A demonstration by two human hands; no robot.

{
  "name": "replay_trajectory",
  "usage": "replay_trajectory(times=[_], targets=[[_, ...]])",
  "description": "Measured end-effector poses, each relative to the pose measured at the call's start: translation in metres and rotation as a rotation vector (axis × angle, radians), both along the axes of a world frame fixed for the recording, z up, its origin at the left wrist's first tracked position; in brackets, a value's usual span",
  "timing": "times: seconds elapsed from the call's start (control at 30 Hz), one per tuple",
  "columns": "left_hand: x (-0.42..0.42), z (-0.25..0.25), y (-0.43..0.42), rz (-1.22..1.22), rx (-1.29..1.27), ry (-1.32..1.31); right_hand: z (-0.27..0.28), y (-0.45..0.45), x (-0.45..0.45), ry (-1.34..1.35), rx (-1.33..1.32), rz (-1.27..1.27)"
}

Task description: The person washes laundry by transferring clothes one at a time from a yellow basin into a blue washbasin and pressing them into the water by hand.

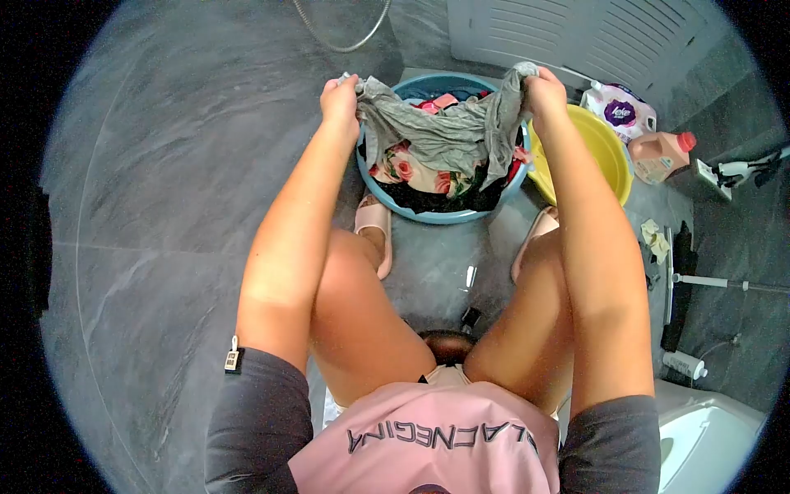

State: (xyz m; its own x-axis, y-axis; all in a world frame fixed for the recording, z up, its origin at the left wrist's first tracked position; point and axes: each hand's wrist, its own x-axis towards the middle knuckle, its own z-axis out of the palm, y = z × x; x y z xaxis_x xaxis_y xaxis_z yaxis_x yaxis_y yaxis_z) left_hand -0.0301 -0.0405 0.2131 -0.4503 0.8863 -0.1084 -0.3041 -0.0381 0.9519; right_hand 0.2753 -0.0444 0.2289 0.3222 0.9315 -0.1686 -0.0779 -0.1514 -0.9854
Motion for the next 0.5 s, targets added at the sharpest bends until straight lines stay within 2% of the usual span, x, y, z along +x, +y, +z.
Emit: replay_trajectory(times=[0.2, 0.27, 0.4, 0.47, 0.5], targets=[[-0.006, -0.004, 0.001, 0.032, -0.047, 0.018, 0.012, -0.01, -0.01, 0.082, 0.022, -0.022], [-0.009, -0.007, 0.003, 0.004, -0.068, 0.095, 0.011, -0.008, -0.008, 0.102, 0.034, -0.018], [-0.009, -0.013, 0.005, -0.064, -0.084, 0.132, 0.012, -0.006, -0.01, 0.105, 0.069, 0.089], [-0.007, -0.017, 0.007, -0.075, -0.185, 0.413, 0.015, -0.01, -0.016, 0.093, 0.061, 0.151], [-0.006, -0.021, 0.005, -0.108, -0.177, 0.424, 0.016, -0.013, -0.019, 0.111, 0.104, 0.198]])
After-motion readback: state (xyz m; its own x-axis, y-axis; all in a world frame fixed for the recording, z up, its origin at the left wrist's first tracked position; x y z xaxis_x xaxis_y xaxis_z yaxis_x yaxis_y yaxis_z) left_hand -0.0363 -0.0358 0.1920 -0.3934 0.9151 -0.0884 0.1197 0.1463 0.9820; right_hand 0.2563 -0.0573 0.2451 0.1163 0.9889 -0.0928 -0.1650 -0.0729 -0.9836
